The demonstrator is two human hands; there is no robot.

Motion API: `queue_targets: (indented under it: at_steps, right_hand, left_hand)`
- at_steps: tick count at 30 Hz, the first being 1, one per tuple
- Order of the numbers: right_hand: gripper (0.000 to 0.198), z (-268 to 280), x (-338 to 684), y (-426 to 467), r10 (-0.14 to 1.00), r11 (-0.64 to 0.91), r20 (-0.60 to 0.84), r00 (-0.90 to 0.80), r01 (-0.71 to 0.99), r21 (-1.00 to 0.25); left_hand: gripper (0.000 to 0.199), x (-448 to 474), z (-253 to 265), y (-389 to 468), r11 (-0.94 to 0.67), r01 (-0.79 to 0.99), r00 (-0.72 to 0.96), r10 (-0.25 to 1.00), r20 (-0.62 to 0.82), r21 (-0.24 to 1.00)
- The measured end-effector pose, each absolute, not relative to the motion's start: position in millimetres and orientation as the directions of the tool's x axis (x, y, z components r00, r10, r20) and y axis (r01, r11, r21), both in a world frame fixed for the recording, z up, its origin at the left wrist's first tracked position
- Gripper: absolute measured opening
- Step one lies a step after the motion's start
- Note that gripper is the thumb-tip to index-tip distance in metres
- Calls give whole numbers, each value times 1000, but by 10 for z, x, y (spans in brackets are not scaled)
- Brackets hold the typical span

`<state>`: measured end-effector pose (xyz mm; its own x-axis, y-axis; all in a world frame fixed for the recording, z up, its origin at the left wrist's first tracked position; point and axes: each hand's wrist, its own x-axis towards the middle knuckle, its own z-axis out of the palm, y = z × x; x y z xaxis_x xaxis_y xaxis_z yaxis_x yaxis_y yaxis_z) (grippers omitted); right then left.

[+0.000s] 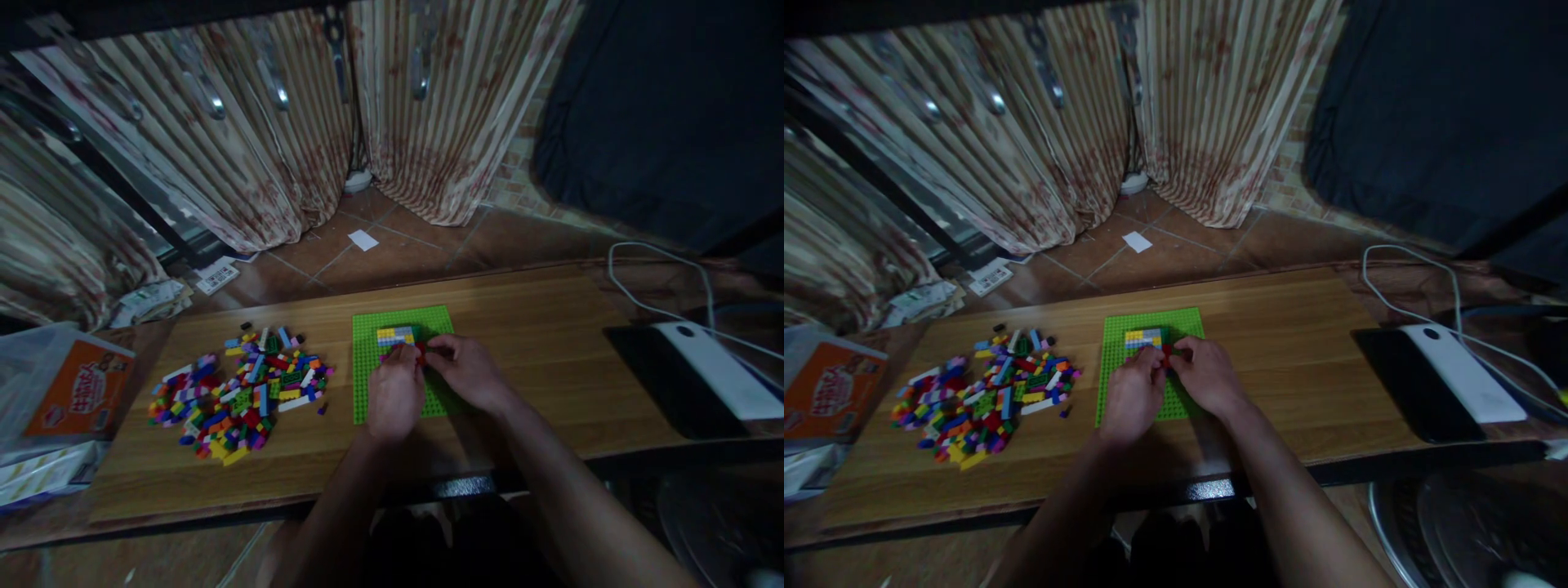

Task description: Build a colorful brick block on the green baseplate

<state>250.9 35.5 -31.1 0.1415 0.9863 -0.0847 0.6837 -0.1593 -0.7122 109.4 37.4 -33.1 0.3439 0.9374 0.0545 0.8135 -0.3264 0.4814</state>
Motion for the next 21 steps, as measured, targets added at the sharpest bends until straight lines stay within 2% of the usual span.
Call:
queue_targets:
  at_steps: [6,21]
  right_hand:
    - [22,-339,2471,381,987,-159,-92,133,685,-712]
    - [16,-413,2436,417,979,-201,-123,162,694,-691]
  left_hand:
    - [29,1110,-372,376,-296,794,309,949,66,531]
    - [47,1114,-387,348,-232,776,293,956,-10,587]
